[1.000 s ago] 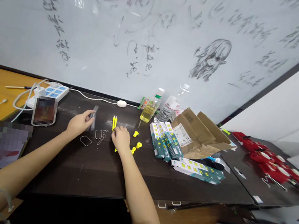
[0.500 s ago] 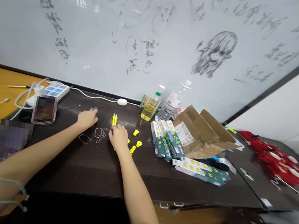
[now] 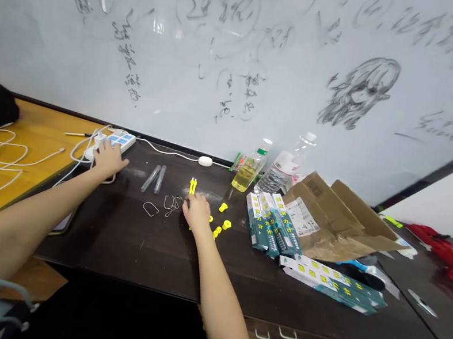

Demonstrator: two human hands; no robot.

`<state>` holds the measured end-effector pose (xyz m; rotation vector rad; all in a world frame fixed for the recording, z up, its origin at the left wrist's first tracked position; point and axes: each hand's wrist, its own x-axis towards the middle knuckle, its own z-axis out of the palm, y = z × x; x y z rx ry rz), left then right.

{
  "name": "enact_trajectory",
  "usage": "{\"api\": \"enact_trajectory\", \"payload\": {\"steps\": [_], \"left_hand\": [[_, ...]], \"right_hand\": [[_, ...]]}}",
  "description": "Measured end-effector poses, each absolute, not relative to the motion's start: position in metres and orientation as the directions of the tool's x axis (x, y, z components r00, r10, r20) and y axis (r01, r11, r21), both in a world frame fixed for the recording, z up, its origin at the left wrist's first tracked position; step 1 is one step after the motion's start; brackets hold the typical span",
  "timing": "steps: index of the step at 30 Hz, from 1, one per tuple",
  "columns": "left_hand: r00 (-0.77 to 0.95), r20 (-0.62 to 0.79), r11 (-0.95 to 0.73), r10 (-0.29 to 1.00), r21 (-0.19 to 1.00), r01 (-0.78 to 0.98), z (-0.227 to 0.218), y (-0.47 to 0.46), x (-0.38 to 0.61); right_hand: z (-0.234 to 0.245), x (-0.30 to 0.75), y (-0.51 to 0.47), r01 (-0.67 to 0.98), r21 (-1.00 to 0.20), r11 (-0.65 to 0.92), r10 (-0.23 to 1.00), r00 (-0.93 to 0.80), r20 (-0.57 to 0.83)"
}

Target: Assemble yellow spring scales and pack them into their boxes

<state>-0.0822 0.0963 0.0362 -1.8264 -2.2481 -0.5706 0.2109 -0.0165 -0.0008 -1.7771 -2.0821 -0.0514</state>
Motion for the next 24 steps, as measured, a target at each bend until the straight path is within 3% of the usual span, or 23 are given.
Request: {"api": "enact_trajectory", "payload": {"steps": [7,24], "left_hand": [[-0.327,0.203,0.280,0.923,0.231,0.932,0.033,0.105,-0.104],[-0.268,0.180,0.254,0.946,0.100,0.962,0.038,0.126,-0.110]], "right_hand": [[0.000,0.208,-0.017,0.952,-0.229,0.205,0.937,-0.124,0.326],[-0.001,0.207,-0.017,0.943,-0.237,0.236,0.937,-0.155,0.314]]}}
